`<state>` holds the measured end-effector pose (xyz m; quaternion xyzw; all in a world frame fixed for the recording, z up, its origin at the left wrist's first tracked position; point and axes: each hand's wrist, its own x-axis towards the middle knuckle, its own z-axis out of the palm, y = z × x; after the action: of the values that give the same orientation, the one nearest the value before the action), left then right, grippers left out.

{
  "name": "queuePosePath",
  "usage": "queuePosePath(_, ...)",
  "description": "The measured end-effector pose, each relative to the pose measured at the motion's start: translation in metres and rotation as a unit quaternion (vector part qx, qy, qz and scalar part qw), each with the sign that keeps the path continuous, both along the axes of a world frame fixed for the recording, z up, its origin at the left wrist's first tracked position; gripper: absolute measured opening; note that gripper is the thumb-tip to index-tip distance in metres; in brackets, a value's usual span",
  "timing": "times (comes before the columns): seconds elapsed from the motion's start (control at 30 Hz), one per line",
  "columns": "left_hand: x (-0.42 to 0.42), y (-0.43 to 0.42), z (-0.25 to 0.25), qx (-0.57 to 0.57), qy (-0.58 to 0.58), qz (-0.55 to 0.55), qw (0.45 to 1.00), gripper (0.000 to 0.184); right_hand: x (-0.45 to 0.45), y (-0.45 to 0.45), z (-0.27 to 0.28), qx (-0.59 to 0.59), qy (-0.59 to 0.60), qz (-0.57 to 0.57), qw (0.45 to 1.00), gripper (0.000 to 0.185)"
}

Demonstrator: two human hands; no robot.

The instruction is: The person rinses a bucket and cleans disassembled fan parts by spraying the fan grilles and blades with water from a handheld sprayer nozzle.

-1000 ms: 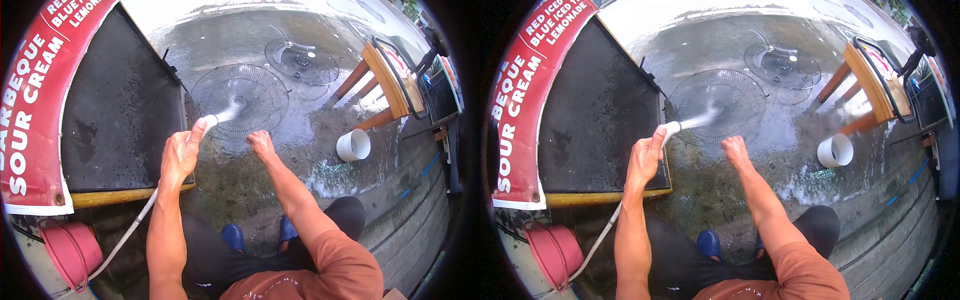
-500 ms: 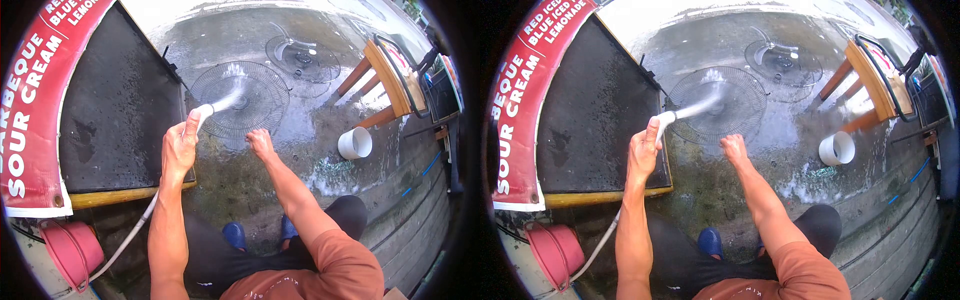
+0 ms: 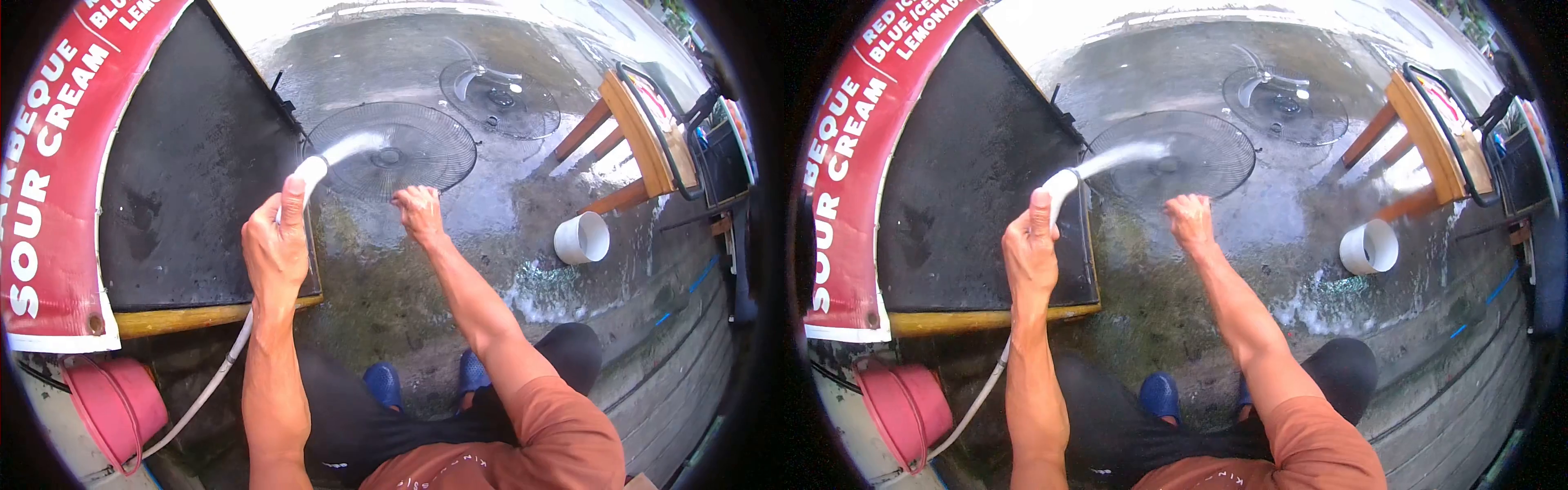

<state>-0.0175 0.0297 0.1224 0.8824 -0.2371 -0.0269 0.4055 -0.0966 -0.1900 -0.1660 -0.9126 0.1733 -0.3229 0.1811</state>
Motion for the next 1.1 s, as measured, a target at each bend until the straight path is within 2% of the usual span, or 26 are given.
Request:
queuePosePath(0.1, 0.003, 0.012, 0.004, -0.075, -0.035, 0.016, 0.996, 0.081, 0.017, -0.015, 0.045, 0.022, -0.075, -0.016, 0.997, 0.007)
queuePosePath(0.2, 0.0, 0.021, 0.01, -0.146, -0.015, 0.009, 0.989, 0.081, 0.034, -0.036, 0.091, 0.049, -0.177, -0.051, 0.982, 0.007)
queuePosePath(0.27, -0.003, 0.025, 0.015, -0.162, -0.007, -0.003, 0.987, 0.08, 0.033, -0.04, 0.137, 0.173, -0.24, -0.098, 0.95, 0.01)
queuePosePath(0.33, -0.003, 0.028, 0.017, -0.172, 0.006, -0.009, 0.985, 0.08, 0.024, -0.054, 0.172, 0.286, -0.222, -0.154, 0.919, 0.019)
queuePosePath(0.4, -0.003, 0.029, 0.019, -0.155, 0.018, -0.02, 0.988, 0.079, 0.009, -0.085, 0.179, 0.377, -0.267, -0.138, 0.876, 0.024)
queuePosePath(0.5, 0.001, 0.03, 0.014, -0.12, 0.055, -0.044, 0.99, 0.081, -0.021, -0.115, 0.183, 0.524, -0.311, -0.166, 0.775, 0.027)
queuePosePath(0.53, 0.004, 0.029, 0.011, -0.091, 0.073, -0.048, 0.992, 0.082, -0.03, -0.125, 0.174, 0.569, -0.295, -0.189, 0.744, 0.028)
queuePosePath(0.6, 0.007, 0.025, 0.006, -0.029, 0.107, -0.057, 0.992, 0.084, -0.054, -0.153, 0.124, 0.683, -0.3, -0.113, 0.656, 0.028)
queuePosePath(0.67, 0.006, 0.02, 0.007, -0.025, 0.111, -0.057, 0.992, 0.087, -0.064, -0.148, 0.087, 0.732, -0.314, -0.146, 0.587, 0.028)
queuePosePath(0.8, 0.013, 0.018, -0.005, 0.0, 0.108, -0.06, 0.992, 0.091, -0.081, -0.123, 0.005, 0.759, -0.323, -0.283, 0.49, 0.038)
queuePosePath(0.87, 0.013, 0.014, -0.007, 0.002, 0.111, -0.056, 0.992, 0.091, -0.107, -0.116, -0.08, 0.78, -0.33, -0.296, 0.441, 0.043)
queuePosePath(0.93, 0.014, 0.01, -0.009, 0.018, 0.113, -0.055, 0.992, 0.092, -0.12, -0.072, -0.105, 0.788, -0.35, -0.301, 0.407, 0.046)
queuePosePath(1.0, 0.016, 0.006, -0.014, 0.036, 0.112, -0.055, 0.992, 0.091, -0.127, -0.035, -0.116, 0.815, -0.334, -0.32, 0.349, 0.047)
queuePosePath(1.07, 0.018, 0.001, -0.02, 0.054, 0.108, -0.06, 0.991, 0.089, -0.13, -0.012, -0.143, 0.822, -0.333, -0.313, 0.339, 0.048)
queuePosePath(1.1, 0.019, 0.0, -0.024, 0.069, 0.108, -0.067, 0.99, 0.089, -0.116, -0.001, -0.133, 0.81, -0.276, -0.388, 0.343, 0.047)
